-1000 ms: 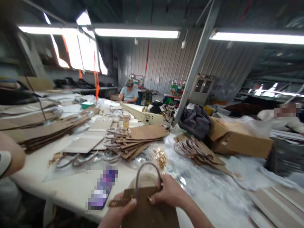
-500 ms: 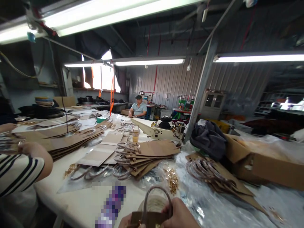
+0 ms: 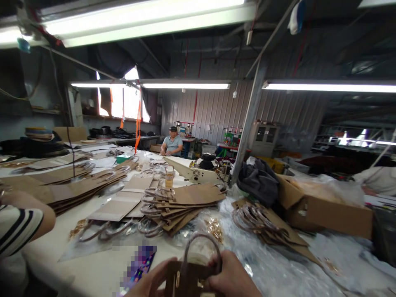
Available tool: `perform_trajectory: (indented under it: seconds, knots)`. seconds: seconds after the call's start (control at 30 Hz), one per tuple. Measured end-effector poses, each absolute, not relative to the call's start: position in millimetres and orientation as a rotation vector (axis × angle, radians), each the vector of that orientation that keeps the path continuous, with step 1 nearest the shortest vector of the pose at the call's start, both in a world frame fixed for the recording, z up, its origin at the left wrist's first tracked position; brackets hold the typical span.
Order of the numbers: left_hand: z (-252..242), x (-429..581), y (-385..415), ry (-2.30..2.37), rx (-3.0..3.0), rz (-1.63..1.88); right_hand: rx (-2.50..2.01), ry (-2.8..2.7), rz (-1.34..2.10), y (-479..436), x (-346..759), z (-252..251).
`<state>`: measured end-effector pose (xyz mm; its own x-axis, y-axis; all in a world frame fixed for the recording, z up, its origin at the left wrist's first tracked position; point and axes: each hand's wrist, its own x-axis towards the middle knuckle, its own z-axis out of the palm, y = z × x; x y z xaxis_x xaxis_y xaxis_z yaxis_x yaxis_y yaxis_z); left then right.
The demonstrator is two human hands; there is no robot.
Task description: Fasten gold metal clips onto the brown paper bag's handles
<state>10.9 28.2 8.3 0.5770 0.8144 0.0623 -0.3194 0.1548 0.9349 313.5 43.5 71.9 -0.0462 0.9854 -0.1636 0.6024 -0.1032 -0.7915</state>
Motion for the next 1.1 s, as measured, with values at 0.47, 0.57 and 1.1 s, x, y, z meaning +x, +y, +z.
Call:
perform_trajectory:
  seconds: [0.47, 0.57, 1.1]
  knots:
    - [82.4, 56.3, 56.8, 0.925, 1.618, 0.651, -1.536, -1.859, 0.994, 30.8, 305.1, 96.8]
    - [98.4, 52.0, 53.1, 0.935, 1.741, 0.695, -1.521, -1.886, 0.973, 26.8, 309.5, 102.7]
    - [89.8, 51.6, 46.6, 1.135, 1.993, 0.661, -1.498, -1.926, 0.939, 19.5, 309.2, 104.9]
